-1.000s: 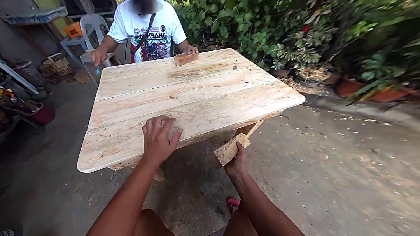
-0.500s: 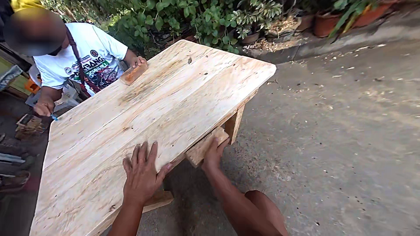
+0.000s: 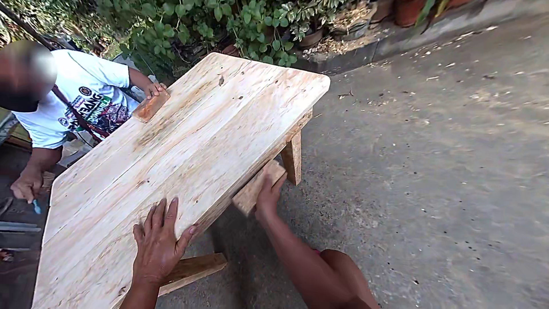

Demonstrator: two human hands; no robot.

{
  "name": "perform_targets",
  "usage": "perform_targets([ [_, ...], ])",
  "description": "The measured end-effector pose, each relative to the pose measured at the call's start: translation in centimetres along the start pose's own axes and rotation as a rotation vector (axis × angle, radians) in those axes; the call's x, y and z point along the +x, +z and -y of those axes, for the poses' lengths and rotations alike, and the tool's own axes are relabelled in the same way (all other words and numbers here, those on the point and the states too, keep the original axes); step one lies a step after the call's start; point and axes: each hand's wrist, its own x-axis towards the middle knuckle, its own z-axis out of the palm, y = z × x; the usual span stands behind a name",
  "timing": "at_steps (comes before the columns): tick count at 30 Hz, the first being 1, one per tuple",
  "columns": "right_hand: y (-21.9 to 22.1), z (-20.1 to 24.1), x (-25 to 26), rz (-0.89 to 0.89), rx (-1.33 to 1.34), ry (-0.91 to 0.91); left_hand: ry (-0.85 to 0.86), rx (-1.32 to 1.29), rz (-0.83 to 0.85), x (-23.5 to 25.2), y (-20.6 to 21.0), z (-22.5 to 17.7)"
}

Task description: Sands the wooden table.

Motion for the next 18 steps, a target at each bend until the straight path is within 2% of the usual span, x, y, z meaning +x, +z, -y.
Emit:
perform_targets([
  [3,-1.7,2.3,4.9,-0.013,0.21,0.087,-0.015,-0.008,0.023,0.0,-0.1,-0.1],
  [7,-4.6,3.2,2.2,0.026,0.237,0.1,-0.042,-0.012,0.034,0.0,-0.3,-0.7],
  [9,-4.9,4.1,2.2,0.014,0.232,-0.034,-0.043,-0.01,0.035,0.1,-0.3,-0.8],
  [12,-4.4,6.9,6.2,-0.053,0.139,-0.203,-0.034,-0.009,0.022,0.2,-0.2,-0.7],
  [16,-2.8,8.0,12.4,-0.194,-0.209,-0.182,-0.018,-0.005,-0.002,0.1,0.1,-0.5],
  [18,-1.3,7.2,11.8,-0.224,-0.315,-0.158,-0.008,-0.001,-0.02,0.3,0.2,-0.3],
])
